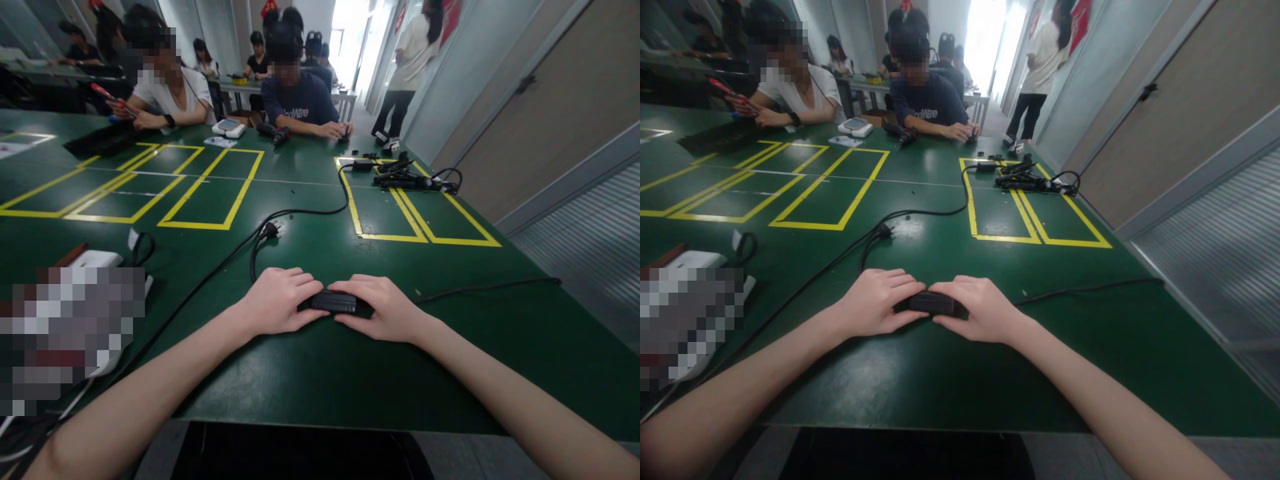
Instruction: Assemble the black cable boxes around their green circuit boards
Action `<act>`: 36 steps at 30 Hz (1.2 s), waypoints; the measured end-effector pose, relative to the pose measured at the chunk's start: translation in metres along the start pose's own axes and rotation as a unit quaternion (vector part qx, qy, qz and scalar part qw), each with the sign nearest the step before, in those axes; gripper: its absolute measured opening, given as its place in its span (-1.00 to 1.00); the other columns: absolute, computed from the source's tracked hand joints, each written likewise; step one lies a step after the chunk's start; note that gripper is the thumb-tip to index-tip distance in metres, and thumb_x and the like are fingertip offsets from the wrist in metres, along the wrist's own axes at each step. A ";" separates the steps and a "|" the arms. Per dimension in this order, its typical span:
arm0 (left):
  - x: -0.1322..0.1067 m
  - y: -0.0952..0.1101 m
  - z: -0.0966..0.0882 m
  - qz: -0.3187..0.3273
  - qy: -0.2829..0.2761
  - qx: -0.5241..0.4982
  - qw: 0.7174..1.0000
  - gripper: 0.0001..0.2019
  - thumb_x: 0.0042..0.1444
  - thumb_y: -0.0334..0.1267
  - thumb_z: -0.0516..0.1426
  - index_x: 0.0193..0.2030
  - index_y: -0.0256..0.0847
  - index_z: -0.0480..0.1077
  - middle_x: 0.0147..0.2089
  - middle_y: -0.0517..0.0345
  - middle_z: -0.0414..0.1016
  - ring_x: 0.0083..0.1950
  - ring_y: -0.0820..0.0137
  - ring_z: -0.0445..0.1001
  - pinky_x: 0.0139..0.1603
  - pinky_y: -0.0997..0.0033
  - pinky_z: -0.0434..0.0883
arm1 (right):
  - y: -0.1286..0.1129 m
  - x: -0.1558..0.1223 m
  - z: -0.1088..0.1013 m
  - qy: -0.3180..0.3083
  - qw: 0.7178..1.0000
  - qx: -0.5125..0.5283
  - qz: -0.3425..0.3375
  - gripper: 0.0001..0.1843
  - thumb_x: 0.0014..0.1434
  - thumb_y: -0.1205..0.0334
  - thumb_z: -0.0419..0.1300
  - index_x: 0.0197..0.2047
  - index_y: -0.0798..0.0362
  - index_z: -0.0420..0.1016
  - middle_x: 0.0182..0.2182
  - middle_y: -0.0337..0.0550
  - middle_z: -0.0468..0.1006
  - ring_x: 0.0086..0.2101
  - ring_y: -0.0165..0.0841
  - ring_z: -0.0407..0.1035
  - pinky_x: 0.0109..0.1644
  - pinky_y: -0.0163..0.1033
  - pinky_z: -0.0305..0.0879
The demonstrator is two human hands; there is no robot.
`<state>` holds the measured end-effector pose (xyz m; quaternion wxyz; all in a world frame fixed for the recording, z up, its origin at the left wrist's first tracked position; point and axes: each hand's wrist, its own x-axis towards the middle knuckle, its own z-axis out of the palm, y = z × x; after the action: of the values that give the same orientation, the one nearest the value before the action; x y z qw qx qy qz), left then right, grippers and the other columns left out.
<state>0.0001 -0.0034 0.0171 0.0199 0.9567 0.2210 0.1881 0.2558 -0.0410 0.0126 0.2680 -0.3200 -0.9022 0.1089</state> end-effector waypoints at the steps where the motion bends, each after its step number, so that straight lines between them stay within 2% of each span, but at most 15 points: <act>1: 0.000 0.001 0.000 0.009 -0.002 0.006 1.000 -0.64 0.46 0.02 0.06 -0.11 -0.22 0.51 -0.25 0.07 0.62 -0.25 0.30 0.55 -0.29 0.36 0.37 | -0.001 -0.001 -0.002 -0.015 0.998 0.048 0.027 -0.65 0.34 0.09 0.29 0.11 0.07 0.47 -0.15 -0.03 0.67 -0.24 -0.26 0.55 -0.18 -0.19 0.46; 3: 0.001 0.005 0.001 0.023 -0.002 0.015 1.000 -0.63 0.46 0.02 0.06 -0.13 -0.23 0.50 -0.27 0.07 0.60 -0.27 0.30 0.53 -0.31 0.36 0.36 | -0.004 -0.002 -0.006 -0.051 0.981 0.156 0.099 -0.70 0.30 0.09 0.32 0.02 0.05 0.46 -0.21 -0.12 0.64 -0.30 -0.32 0.53 -0.25 -0.24 0.44; 6: 0.002 0.010 0.002 0.038 -0.004 0.026 0.999 -0.63 0.45 0.04 0.06 -0.16 -0.22 0.49 -0.30 0.08 0.59 -0.29 0.31 0.52 -0.34 0.35 0.35 | -0.008 -0.003 -0.009 -0.115 0.918 0.319 0.208 -0.71 0.27 0.08 0.34 -0.11 0.02 0.37 -0.34 -0.26 0.55 -0.40 -0.40 0.48 -0.35 -0.33 0.38; 8: 0.002 0.011 0.004 0.044 -0.001 0.029 0.999 -0.63 0.45 0.04 0.07 -0.18 -0.23 0.48 -0.31 0.09 0.58 -0.30 0.31 0.52 -0.36 0.35 0.35 | -0.011 -0.002 -0.009 -0.149 0.876 0.381 0.254 -0.62 0.20 0.04 0.41 -0.11 0.00 0.32 -0.32 -0.31 0.50 -0.43 -0.44 0.43 -0.39 -0.35 0.35; 10: 0.002 0.010 0.005 0.045 0.010 0.028 0.999 -0.62 0.45 0.04 0.08 -0.18 -0.23 0.49 -0.30 0.08 0.59 -0.29 0.31 0.53 -0.35 0.35 0.37 | -0.012 -0.001 -0.007 -0.148 0.866 0.395 0.268 -0.58 0.17 0.02 0.44 -0.10 0.00 0.35 -0.28 -0.30 0.48 -0.42 -0.46 0.38 -0.37 -0.35 0.34; 14: 0.002 0.003 0.003 0.027 0.079 0.022 0.996 -0.65 0.45 -0.02 0.09 0.08 -0.27 0.49 -0.14 0.02 0.65 -0.16 0.27 0.58 -0.20 0.31 0.49 | -0.005 0.003 -0.009 -0.081 0.869 0.415 0.257 -0.58 0.21 -0.07 0.41 -0.06 0.03 0.45 -0.21 -0.19 0.55 -0.23 -0.34 0.43 -0.15 -0.25 0.37; 16: 0.002 0.000 0.000 0.024 0.126 0.034 0.991 -0.64 0.44 -0.12 0.12 0.23 -0.29 0.43 0.04 -0.07 0.64 0.02 0.20 0.58 -0.01 0.20 0.54 | 0.004 0.003 -0.016 -0.041 0.862 0.425 0.274 -0.53 0.18 -0.12 0.42 -0.04 0.02 0.47 -0.22 -0.15 0.60 -0.27 -0.33 0.45 -0.22 -0.26 0.35; 17: 0.002 -0.002 -0.002 0.022 0.148 0.045 0.988 -0.65 0.43 -0.17 0.13 0.25 -0.29 0.42 0.15 -0.13 0.60 0.13 0.15 0.55 0.11 0.12 0.53 | 0.010 0.002 -0.021 -0.013 0.858 0.424 0.291 -0.53 0.16 -0.13 0.43 -0.04 0.00 0.47 -0.23 -0.15 0.62 -0.37 -0.37 0.41 -0.34 -0.29 0.29; 19: 0.003 -0.004 -0.004 0.014 0.181 0.062 0.981 -0.69 0.40 -0.25 0.15 0.21 -0.28 0.45 0.32 -0.22 0.48 0.32 0.07 0.45 0.27 0.00 0.47 | 0.022 0.000 -0.033 0.063 0.843 0.415 0.337 -0.54 0.14 -0.15 0.43 -0.10 -0.03 0.43 -0.27 -0.17 0.66 -0.61 -0.50 0.15 -0.57 -0.33 -0.02; 22: 0.002 -0.005 -0.002 -0.003 0.170 0.060 0.984 -0.76 0.38 -0.28 0.15 0.10 -0.28 0.52 0.37 -0.26 0.42 0.38 0.03 0.39 0.31 -0.04 0.45 | 0.038 -0.004 -0.053 0.227 0.816 0.404 0.345 -0.52 0.10 -0.17 0.44 -0.22 -0.06 0.32 -0.34 -0.24 0.66 -0.72 -0.58 -0.10 -0.62 -0.34 -0.29; 26: 0.000 -0.007 0.008 -0.007 0.067 0.031 0.997 -0.77 0.37 -0.24 0.16 0.05 -0.24 0.56 0.34 -0.18 0.46 0.32 0.05 0.45 0.22 0.01 0.51 | 0.057 -0.009 -0.077 0.388 0.797 0.350 0.304 -0.46 0.01 -0.14 0.46 -0.29 -0.07 0.19 -0.40 -0.26 0.65 -0.74 -0.59 -0.12 -0.63 -0.35 -0.28; 30: -0.001 -0.009 0.012 -0.023 0.003 0.025 0.999 -0.82 0.36 -0.20 0.19 -0.08 -0.22 0.59 0.27 -0.10 0.54 0.25 0.10 0.50 0.15 0.08 0.52 | 0.084 -0.023 -0.096 0.476 0.797 0.185 0.323 -0.48 -0.05 -0.15 0.40 -0.28 -0.08 0.21 -0.43 -0.21 0.64 -0.74 -0.54 -0.04 -0.63 -0.35 -0.20; 32: -0.001 -0.010 0.012 -0.030 -0.005 0.023 0.999 -0.83 0.37 -0.20 0.19 -0.09 -0.21 0.59 0.23 -0.06 0.57 0.22 0.14 0.53 0.12 0.12 0.52 | 0.102 -0.037 -0.101 0.463 0.807 0.038 0.364 -0.52 -0.11 -0.13 0.39 -0.26 -0.04 0.33 -0.39 -0.13 0.65 -0.65 -0.46 0.17 -0.58 -0.34 -0.02; 34: 0.000 -0.010 0.010 -0.036 -0.010 0.022 0.999 -0.83 0.37 -0.20 0.20 -0.08 -0.21 0.59 0.20 -0.04 0.59 0.18 0.16 0.55 0.10 0.14 0.52 | 0.117 -0.055 -0.103 0.386 0.825 -0.099 0.400 -0.57 -0.07 -0.08 0.36 -0.20 0.00 0.47 -0.23 0.01 0.69 -0.41 -0.27 0.46 -0.41 -0.26 0.25; 36: 0.000 -0.009 0.010 -0.044 -0.015 0.021 0.999 -0.83 0.37 -0.19 0.20 -0.08 -0.21 0.59 0.17 -0.02 0.61 0.15 0.17 0.56 0.08 0.16 0.52 | 0.131 -0.073 -0.102 0.296 0.827 -0.178 0.444 -0.56 -0.02 -0.07 0.32 -0.12 0.00 0.56 -0.14 0.04 0.71 -0.28 -0.13 0.54 -0.27 -0.15 0.38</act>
<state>0.0004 0.0052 0.0070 0.0109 0.9491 0.2663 0.1679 0.4281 0.0156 0.0194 0.3830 -0.7455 -0.5435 -0.0464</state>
